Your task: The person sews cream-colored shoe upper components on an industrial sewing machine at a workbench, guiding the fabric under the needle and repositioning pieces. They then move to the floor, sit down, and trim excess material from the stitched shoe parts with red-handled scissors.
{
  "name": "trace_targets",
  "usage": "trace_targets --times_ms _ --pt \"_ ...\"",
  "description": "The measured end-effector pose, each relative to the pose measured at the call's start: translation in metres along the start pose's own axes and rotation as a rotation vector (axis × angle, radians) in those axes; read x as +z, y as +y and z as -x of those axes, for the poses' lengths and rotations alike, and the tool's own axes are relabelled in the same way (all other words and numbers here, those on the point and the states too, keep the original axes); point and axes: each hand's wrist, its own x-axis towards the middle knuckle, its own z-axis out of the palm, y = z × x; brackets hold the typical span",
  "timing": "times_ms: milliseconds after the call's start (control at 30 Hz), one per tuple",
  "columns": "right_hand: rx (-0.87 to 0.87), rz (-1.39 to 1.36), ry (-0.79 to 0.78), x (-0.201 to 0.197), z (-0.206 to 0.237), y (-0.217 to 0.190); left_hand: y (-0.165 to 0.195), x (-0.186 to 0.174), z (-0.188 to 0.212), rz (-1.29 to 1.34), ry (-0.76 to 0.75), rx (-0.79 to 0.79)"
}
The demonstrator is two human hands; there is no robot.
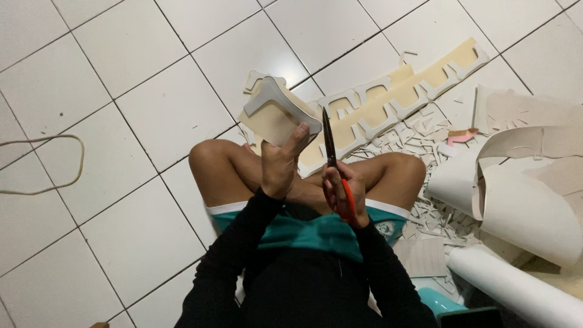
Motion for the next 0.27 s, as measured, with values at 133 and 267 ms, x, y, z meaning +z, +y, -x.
trace_targets --times_ms 133,267 --pt "-0.053 0.066 -0.128 -0.017 0.0 -0.015 0.036 -0.01 -0.007 -0.339 -0.154 -0.039" --pt "-0.068 0.269 -0.268 -0.029 -0.002 -0.033 0.055 -0.001 -0.005 -0.502 -0.284 -0.119"
